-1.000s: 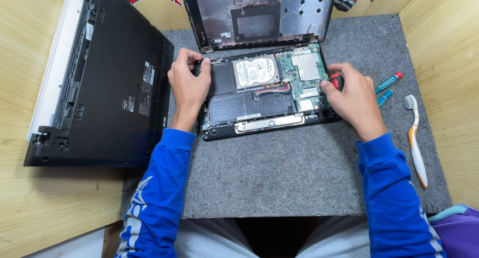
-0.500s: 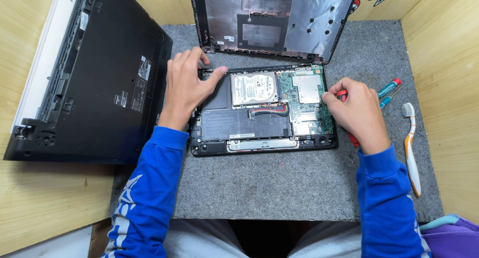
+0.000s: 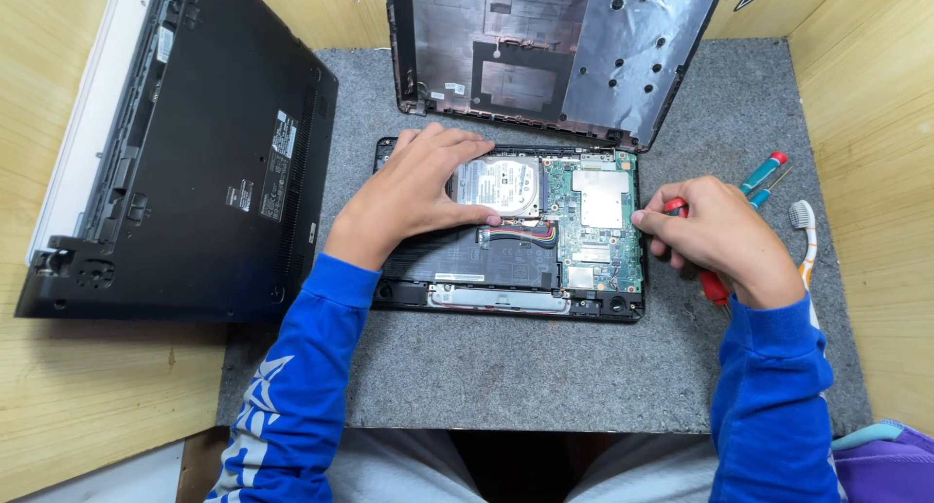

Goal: Disassembling a laptop to clean and access internal components using a screwdriver and brush.

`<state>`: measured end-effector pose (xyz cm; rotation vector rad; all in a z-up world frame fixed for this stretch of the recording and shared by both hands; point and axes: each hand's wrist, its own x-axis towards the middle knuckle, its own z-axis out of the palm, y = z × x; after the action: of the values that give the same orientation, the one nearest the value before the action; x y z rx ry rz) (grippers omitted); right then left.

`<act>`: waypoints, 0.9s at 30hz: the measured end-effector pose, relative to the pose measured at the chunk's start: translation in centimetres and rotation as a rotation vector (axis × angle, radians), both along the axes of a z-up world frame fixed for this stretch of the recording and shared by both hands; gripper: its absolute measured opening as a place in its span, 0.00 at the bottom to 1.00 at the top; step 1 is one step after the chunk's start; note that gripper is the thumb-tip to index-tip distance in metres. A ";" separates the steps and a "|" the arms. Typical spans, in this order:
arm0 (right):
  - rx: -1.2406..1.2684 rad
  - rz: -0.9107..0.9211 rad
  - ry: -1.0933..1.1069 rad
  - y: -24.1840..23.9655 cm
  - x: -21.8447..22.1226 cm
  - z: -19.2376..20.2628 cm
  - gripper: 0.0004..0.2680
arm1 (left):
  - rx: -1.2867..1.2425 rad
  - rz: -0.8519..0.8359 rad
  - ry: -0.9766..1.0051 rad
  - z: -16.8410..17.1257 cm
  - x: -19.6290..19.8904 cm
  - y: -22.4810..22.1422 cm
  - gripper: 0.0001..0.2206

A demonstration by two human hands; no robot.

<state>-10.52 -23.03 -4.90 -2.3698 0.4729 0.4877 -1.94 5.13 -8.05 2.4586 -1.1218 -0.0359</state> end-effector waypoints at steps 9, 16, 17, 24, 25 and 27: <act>-0.364 -0.065 -0.384 1.1 0.6 -0.9 0.19 | 0.054 -0.007 -0.106 -0.9 0.3 -0.8 0.32; 0.045 -0.075 -0.653 -2.6 7.8 -4.1 0.13 | 0.062 0.019 -0.080 0.3 -0.5 -1.2 0.33; 0.191 -0.126 -0.714 -3.1 9.1 -5.0 0.12 | 0.084 0.047 -0.057 0.5 -0.7 -1.0 0.33; 0.265 -0.069 -0.870 -2.0 11.7 -6.3 0.07 | -0.043 0.064 0.034 1.8 -1.0 0.5 0.28; 0.207 -0.068 -0.914 -2.0 11.9 -6.2 0.07 | -0.107 0.040 -0.015 1.9 -1.1 0.3 0.27; 0.133 -0.087 -0.955 -2.3 12.3 -6.7 0.07 | -0.175 -0.007 -0.057 2.0 -1.2 0.1 0.26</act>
<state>1.80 -25.33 -11.56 -2.1324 0.0843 -0.6283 -3.17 5.19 -6.06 2.3136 -1.1076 0.1264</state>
